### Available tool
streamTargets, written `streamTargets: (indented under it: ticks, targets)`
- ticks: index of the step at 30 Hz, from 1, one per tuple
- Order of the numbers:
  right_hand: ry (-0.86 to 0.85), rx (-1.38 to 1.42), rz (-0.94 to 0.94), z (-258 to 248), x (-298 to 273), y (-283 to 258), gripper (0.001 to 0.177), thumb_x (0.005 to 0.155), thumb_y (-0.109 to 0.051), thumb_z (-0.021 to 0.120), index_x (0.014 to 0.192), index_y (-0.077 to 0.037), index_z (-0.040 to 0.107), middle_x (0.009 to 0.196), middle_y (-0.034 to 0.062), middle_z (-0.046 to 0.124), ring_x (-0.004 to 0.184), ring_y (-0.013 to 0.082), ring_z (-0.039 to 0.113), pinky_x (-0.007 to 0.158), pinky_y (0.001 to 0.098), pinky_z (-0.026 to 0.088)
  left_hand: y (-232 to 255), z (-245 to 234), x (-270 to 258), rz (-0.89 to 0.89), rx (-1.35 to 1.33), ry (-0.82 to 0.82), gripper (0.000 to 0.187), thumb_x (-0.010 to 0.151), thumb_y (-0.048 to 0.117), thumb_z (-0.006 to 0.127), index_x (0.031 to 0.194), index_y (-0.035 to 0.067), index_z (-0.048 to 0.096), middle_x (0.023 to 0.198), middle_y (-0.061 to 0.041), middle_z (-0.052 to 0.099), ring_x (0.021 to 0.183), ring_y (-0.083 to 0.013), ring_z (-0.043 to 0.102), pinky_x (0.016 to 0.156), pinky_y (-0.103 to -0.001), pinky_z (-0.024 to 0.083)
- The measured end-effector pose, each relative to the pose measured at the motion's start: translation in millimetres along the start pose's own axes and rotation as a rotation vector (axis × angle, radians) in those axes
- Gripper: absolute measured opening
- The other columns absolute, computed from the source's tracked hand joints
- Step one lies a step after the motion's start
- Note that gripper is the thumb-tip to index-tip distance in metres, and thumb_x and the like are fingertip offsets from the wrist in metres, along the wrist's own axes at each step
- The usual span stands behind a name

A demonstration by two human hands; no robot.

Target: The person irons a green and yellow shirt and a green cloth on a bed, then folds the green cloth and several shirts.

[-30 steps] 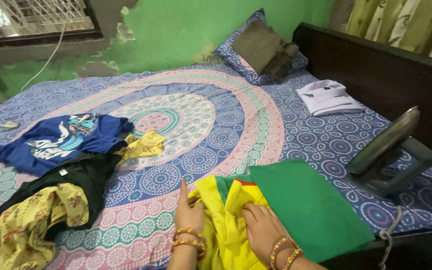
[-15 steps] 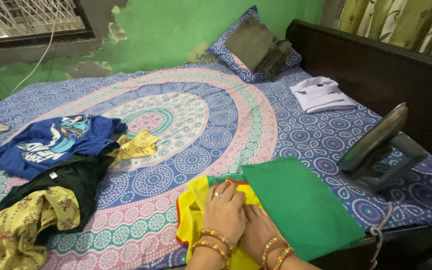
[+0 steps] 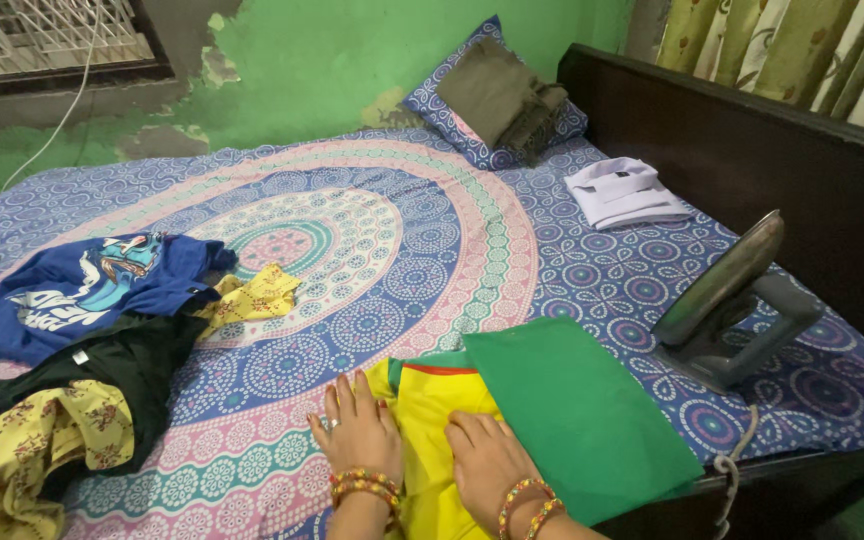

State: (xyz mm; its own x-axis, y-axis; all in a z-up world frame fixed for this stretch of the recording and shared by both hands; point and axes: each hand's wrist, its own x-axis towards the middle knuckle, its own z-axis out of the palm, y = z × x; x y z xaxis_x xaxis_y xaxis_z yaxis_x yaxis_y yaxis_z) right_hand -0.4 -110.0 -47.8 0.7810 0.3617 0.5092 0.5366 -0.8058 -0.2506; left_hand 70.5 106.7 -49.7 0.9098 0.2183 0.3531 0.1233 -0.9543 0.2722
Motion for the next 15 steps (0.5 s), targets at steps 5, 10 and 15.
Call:
streamTargets:
  ticks: [5, 10, 15]
  targets:
    - [0.009, -0.001, 0.010, 13, -3, 6, 0.037, 0.098, -0.011, 0.075, 0.134, -0.003, 0.075, 0.145, 0.0165, 0.074, 0.136, 0.0401, 0.068, 0.118, 0.0543, 0.051, 23, -1, -26, 0.363, -0.061, 0.065, 0.073, 0.111, 0.036, 0.059, 0.182, 0.021, 0.050, 0.195, -0.014, 0.039, 0.183, -0.0424, 0.026, 0.142, -0.068, 0.013]
    - [0.144, 0.450, 0.231, 15, 8, 27, 0.029, 0.106, -0.007, 0.068, 0.131, -0.007, 0.084, 0.136, 0.0163, 0.087, 0.128, 0.0402, 0.082, 0.110, 0.0481, 0.066, 17, 8, -24, 0.325, -0.007, -0.077, 0.075, 0.113, 0.046, 0.056, 0.184, 0.023, 0.048, 0.195, -0.015, 0.037, 0.183, -0.0418, 0.024, 0.142, -0.066, 0.010]
    - [0.380, 0.251, 0.486, -53, 2, 125, 0.025, 0.106, -0.013, 0.074, 0.128, -0.007, 0.084, 0.131, 0.0177, 0.087, 0.122, 0.0406, 0.083, 0.105, 0.0480, 0.067, 16, 15, -29, 0.305, -0.012, -0.069, 0.077, 0.111, 0.045, 0.056, 0.185, 0.023, 0.048, 0.196, -0.015, 0.037, 0.183, -0.0404, 0.024, 0.143, -0.064, 0.010]
